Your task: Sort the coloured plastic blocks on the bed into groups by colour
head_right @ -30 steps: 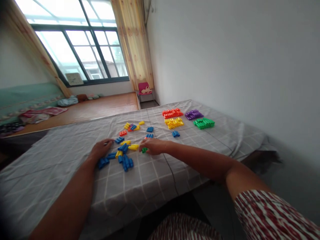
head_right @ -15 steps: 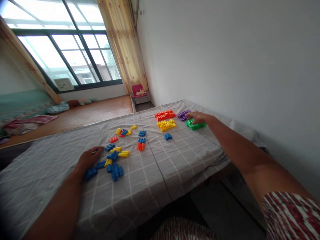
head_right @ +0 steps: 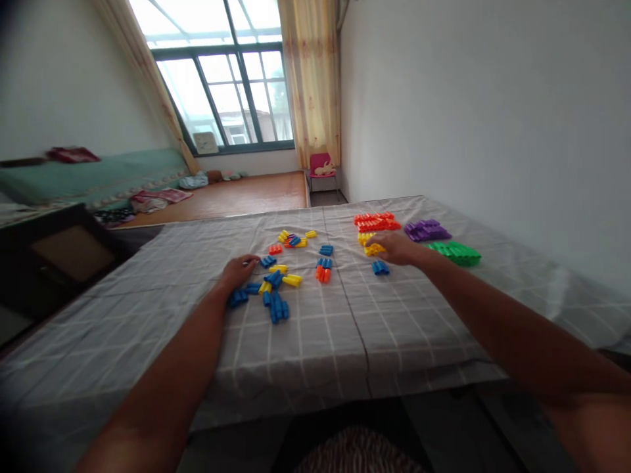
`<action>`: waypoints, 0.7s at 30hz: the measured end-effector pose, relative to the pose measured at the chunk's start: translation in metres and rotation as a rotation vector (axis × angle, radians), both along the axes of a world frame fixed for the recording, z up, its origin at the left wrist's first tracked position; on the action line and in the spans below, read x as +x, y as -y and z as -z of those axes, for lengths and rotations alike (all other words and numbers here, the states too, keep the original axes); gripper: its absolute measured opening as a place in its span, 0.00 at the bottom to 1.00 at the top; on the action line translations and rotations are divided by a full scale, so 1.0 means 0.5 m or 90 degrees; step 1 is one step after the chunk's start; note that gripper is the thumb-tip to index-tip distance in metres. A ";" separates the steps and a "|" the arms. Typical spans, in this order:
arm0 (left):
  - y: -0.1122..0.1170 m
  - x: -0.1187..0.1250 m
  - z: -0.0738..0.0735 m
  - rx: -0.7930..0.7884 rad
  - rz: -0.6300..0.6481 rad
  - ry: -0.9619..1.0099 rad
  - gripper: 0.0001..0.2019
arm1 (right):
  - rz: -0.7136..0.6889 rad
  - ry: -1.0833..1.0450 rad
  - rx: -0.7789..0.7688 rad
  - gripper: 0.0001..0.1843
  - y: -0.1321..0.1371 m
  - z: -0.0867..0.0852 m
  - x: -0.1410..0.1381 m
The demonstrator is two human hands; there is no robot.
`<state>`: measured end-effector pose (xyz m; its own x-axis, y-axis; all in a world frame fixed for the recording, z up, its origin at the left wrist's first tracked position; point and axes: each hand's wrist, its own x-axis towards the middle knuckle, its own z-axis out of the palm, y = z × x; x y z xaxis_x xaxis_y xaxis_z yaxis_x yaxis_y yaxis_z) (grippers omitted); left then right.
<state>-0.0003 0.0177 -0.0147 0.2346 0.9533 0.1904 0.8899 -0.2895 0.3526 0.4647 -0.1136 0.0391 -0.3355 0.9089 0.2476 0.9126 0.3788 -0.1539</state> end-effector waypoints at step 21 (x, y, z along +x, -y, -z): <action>0.000 -0.002 0.000 0.032 0.022 0.034 0.17 | 0.073 -0.119 -0.076 0.11 -0.185 0.035 -0.249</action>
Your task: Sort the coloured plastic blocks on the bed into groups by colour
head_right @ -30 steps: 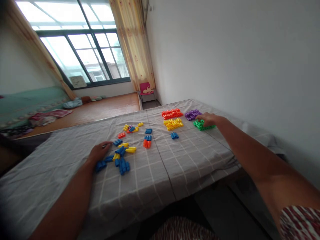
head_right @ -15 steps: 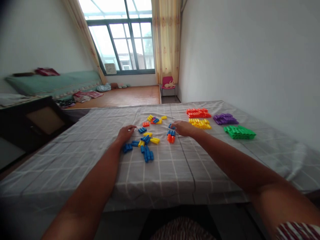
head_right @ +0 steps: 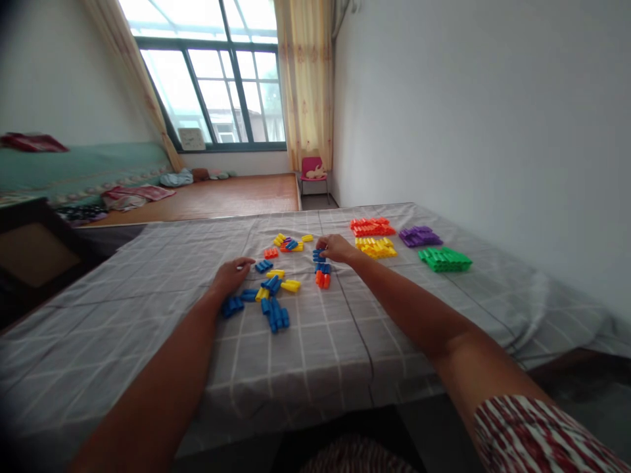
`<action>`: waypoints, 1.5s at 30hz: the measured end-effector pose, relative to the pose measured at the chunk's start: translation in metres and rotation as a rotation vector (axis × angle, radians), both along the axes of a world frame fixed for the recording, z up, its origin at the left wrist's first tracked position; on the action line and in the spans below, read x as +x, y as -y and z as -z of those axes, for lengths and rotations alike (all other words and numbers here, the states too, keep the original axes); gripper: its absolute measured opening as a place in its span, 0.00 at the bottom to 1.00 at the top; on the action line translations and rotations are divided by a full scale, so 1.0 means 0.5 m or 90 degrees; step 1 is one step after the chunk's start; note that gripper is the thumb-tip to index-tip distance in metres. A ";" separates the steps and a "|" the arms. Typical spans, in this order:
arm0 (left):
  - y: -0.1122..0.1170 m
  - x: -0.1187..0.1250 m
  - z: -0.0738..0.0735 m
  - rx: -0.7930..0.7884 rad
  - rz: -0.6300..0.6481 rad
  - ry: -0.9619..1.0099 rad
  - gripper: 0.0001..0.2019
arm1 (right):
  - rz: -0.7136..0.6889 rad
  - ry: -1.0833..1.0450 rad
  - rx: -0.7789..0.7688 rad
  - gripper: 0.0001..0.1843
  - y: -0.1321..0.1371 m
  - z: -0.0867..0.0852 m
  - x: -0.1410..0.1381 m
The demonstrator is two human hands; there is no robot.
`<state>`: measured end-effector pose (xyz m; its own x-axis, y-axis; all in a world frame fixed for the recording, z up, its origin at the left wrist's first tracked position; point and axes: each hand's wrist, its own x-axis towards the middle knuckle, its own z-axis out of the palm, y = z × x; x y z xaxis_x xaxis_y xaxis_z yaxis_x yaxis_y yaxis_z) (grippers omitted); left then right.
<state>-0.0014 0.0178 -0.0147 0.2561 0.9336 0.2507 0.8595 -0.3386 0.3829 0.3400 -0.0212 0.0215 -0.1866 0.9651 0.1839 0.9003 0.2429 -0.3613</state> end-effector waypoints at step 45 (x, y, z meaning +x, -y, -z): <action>-0.005 -0.008 0.005 -0.017 0.007 -0.019 0.18 | -0.212 0.084 -0.011 0.26 0.099 0.016 -0.018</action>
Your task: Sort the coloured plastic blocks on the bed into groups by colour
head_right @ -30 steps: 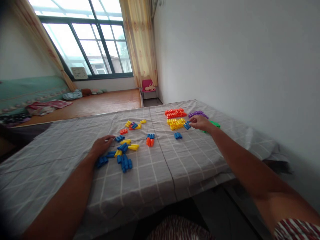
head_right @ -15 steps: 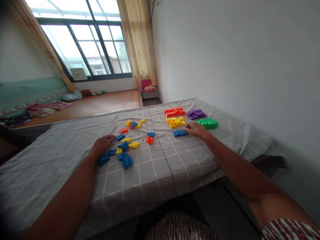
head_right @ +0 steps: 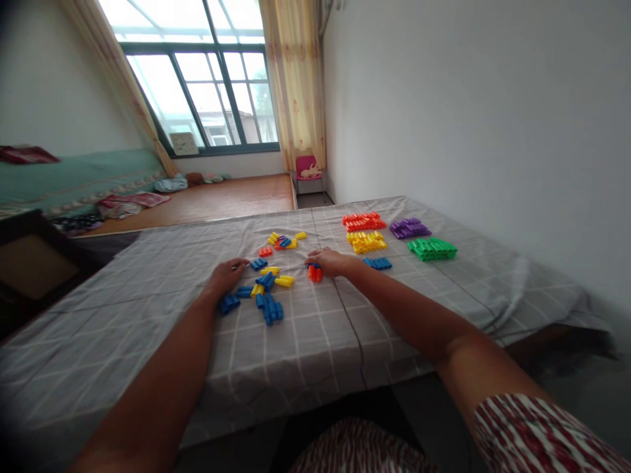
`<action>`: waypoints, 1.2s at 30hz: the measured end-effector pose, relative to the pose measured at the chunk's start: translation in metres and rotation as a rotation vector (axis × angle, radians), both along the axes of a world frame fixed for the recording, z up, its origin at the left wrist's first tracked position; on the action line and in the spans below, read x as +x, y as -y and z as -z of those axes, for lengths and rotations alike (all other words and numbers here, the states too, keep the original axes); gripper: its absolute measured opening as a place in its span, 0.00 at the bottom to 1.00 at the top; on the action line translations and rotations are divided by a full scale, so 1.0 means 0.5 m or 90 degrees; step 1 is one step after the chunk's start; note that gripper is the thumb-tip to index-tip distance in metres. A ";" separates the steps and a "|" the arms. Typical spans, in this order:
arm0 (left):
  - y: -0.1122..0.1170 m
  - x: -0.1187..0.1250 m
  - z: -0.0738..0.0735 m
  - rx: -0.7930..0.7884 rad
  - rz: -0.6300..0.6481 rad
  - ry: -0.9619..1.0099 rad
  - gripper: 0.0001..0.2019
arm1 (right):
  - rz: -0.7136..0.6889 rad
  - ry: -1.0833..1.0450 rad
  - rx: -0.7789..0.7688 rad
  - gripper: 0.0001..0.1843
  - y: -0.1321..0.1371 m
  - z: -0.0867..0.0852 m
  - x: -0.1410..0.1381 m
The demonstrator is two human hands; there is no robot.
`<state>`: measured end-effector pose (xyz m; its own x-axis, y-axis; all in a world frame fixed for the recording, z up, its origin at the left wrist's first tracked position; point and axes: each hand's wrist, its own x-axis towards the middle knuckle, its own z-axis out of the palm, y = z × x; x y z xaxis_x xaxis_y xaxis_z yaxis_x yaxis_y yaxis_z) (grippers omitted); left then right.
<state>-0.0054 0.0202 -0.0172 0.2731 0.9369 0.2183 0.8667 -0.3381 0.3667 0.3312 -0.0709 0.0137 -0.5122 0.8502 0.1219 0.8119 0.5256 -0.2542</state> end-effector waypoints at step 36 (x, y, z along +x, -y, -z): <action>0.102 -0.002 -0.103 -0.003 0.106 0.045 0.20 | 0.327 -0.088 0.147 0.24 0.194 0.043 0.339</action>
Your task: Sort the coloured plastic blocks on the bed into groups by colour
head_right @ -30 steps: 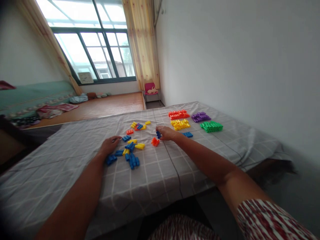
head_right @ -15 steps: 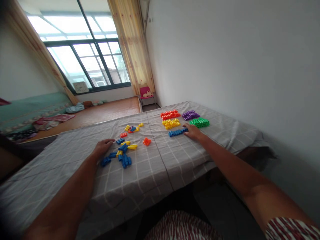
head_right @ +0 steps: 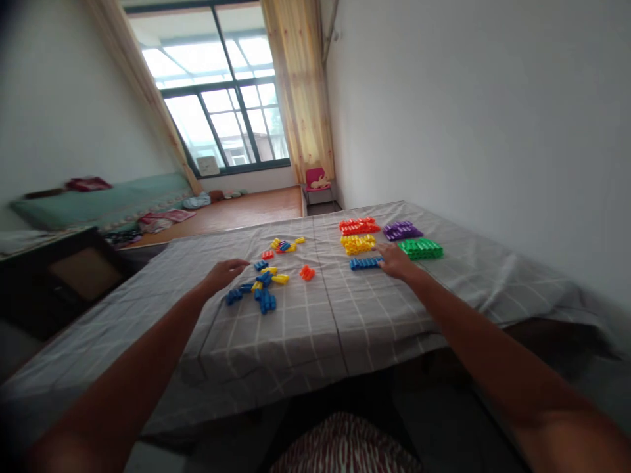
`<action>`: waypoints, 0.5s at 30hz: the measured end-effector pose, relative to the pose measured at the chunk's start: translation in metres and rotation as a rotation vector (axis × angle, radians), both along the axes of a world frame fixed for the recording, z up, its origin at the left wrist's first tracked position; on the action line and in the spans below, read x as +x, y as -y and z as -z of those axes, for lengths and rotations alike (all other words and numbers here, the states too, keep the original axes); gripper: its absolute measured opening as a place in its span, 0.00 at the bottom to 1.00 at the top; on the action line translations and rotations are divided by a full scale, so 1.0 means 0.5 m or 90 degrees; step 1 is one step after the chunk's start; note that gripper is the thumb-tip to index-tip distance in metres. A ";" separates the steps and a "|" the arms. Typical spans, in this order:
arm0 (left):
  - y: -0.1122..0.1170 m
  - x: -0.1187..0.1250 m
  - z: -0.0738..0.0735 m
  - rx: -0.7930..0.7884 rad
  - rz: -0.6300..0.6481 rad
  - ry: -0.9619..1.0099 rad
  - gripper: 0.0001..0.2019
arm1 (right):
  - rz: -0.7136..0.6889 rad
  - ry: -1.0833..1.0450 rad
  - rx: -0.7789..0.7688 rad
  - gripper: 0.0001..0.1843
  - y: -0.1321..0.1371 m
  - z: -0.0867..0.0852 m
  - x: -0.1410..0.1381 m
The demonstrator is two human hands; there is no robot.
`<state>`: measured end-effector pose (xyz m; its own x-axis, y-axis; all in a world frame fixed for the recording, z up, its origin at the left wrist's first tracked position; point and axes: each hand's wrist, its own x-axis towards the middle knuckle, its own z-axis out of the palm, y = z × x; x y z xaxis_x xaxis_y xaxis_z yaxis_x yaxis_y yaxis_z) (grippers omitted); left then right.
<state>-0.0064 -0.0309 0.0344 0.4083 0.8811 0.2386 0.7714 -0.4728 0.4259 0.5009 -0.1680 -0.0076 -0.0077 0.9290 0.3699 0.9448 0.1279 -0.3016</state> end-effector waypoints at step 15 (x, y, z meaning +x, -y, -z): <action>0.015 0.077 0.010 -0.059 0.185 -0.065 0.18 | -0.251 -0.091 0.070 0.15 -0.089 0.005 -0.277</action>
<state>0.0320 -0.0384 0.0295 0.6640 0.7399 0.1079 0.6506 -0.6429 0.4042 0.3622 -0.1235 -0.0098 -0.2956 0.8199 0.4902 0.7667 0.5098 -0.3903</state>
